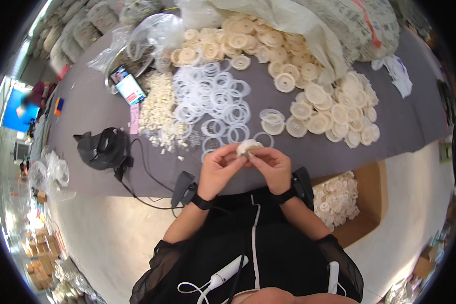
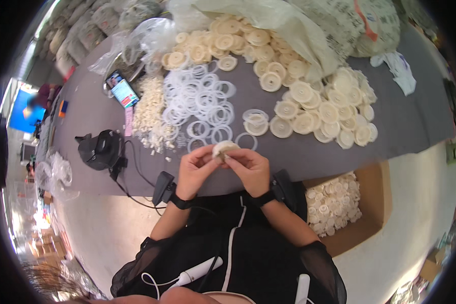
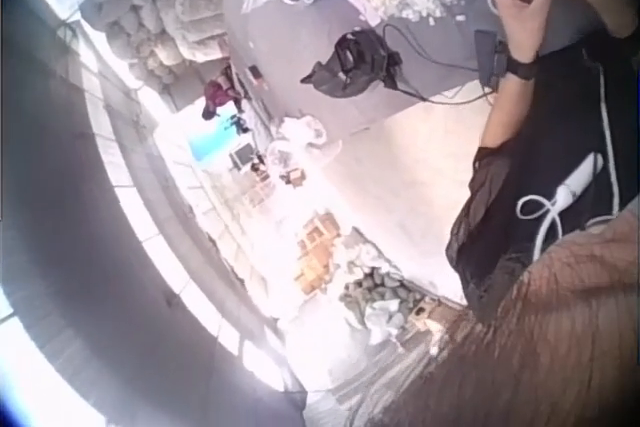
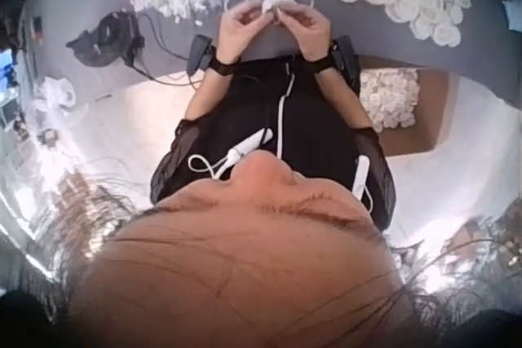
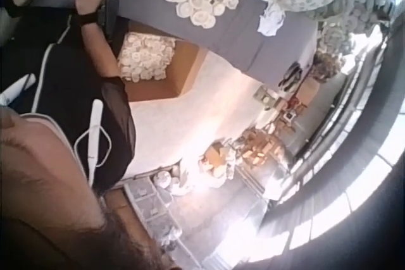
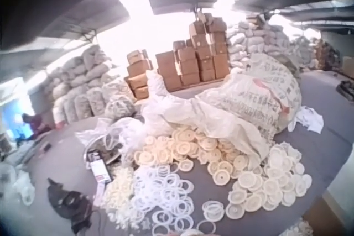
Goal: The person assembles small plastic rings and small plastic clips into a white plastic base part by hand.
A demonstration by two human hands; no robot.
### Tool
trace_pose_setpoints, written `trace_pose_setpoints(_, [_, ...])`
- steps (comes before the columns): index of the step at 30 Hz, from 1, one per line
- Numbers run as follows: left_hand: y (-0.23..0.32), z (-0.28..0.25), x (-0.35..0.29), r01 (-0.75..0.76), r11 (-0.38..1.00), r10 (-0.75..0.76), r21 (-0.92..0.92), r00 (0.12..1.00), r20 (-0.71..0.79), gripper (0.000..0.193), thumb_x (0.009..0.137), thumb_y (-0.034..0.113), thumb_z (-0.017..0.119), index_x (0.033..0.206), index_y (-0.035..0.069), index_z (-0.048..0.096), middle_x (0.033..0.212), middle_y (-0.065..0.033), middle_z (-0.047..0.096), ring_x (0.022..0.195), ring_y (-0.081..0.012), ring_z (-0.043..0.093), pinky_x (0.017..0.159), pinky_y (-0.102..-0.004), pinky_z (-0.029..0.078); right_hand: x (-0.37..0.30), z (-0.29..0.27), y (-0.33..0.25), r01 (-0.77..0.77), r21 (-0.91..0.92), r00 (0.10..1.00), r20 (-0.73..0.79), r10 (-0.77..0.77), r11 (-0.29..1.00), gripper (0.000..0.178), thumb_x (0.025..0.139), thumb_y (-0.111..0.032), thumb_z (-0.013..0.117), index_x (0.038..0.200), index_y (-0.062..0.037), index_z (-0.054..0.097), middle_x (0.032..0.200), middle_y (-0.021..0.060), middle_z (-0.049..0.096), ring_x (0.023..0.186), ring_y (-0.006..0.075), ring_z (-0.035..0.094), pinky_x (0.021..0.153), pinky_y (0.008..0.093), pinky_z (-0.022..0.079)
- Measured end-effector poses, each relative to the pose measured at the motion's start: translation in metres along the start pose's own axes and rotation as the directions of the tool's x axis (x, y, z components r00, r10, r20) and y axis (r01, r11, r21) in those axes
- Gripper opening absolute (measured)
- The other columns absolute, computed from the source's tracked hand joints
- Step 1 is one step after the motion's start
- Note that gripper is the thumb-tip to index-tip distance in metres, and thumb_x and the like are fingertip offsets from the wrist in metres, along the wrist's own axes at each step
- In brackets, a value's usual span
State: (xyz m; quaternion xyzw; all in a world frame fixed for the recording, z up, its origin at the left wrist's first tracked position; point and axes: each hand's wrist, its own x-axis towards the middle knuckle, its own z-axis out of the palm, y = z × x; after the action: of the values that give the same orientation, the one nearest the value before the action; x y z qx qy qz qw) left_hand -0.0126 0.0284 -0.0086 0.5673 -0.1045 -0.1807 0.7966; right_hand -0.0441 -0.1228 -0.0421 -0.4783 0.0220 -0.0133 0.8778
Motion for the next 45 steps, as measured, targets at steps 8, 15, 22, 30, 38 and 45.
trace_pose_setpoints(8, [0.001,0.003,-0.008,0.037,0.996,-0.035,0.076,0.999,-0.037,0.033,0.084,-0.002,0.06,0.116,-0.005,0.053,0.105,-0.0091,0.062,0.094,-0.0117,0.06,0.083,-0.0233,0.048,0.002,0.002,-0.011,0.182,-0.243,0.973,-0.095,-0.21,0.953,0.038,0.075,0.002,0.069,0.109,0.0,0.052,0.101,0.0056,0.058,0.093,0.0116,0.056,0.081,0.0255,0.046])
trace_pose_setpoints(15, [0.009,0.017,-0.02,0.05,0.998,-0.049,0.043,0.999,-0.012,0.034,0.085,0.0,0.06,0.118,-0.005,0.054,0.103,-0.0035,0.058,0.093,-0.0079,0.058,0.08,-0.0207,0.047,-0.001,-0.012,-0.002,0.011,-0.081,0.998,0.062,-0.006,0.997,0.037,0.077,0.0,0.068,0.109,-0.0003,0.05,0.097,0.0037,0.057,0.091,0.0113,0.055,0.081,0.026,0.045])
trace_pose_setpoints(22, [0.0,0.014,-0.027,0.028,0.991,-0.024,0.127,0.999,-0.033,0.039,0.085,-0.001,0.059,0.123,-0.002,0.051,0.108,-0.0061,0.057,0.097,-0.0108,0.057,0.084,-0.0222,0.045,-0.001,-0.012,0.01,-0.012,-0.018,0.995,0.096,0.014,1.0,0.027,0.081,-0.001,0.065,0.104,-0.0007,0.051,0.098,0.0035,0.058,0.091,0.0104,0.056,0.08,0.0244,0.046])
trace_pose_setpoints(30, [0.015,-0.02,-0.019,-0.075,0.804,0.162,0.59,0.982,-0.096,0.025,0.083,0.01,0.061,0.106,0.001,0.063,0.086,-0.0072,0.061,0.077,-0.0143,0.058,0.073,-0.0268,0.046,0.003,-0.021,0.011,-0.168,0.158,0.986,0.031,0.165,0.973,0.023,0.085,-0.005,0.06,0.106,-0.001,0.054,0.098,0.0065,0.061,0.09,0.0136,0.059,0.08,0.0287,0.049])
trace_pose_setpoints(38, [0.019,-0.101,0.033,0.135,0.208,0.16,0.969,0.973,-0.169,0.011,0.075,0.011,0.065,0.083,0.003,0.065,0.082,-0.0098,0.058,0.07,-0.0238,0.058,0.065,-0.0314,0.047,0.004,-0.017,0.009,-0.259,0.407,0.966,0.084,0.246,0.876,0.02,0.087,-0.01,0.056,0.106,-0.0042,0.054,0.097,0.0064,0.061,0.088,0.0173,0.059,0.082,0.0366,0.048])
trace_pose_setpoints(45, [0.019,-0.1,0.037,0.202,0.133,0.144,0.97,0.965,-0.221,0.011,0.076,0.013,0.061,0.081,0.004,0.064,0.082,-0.0123,0.058,0.073,-0.029,0.059,0.067,-0.0344,0.047,0.001,-0.023,0.007,-0.222,0.256,0.975,0.073,0.211,0.941,0.023,0.083,-0.006,0.059,0.106,-0.004,0.054,0.094,0.007,0.062,0.088,0.0173,0.06,0.08,0.0329,0.048])
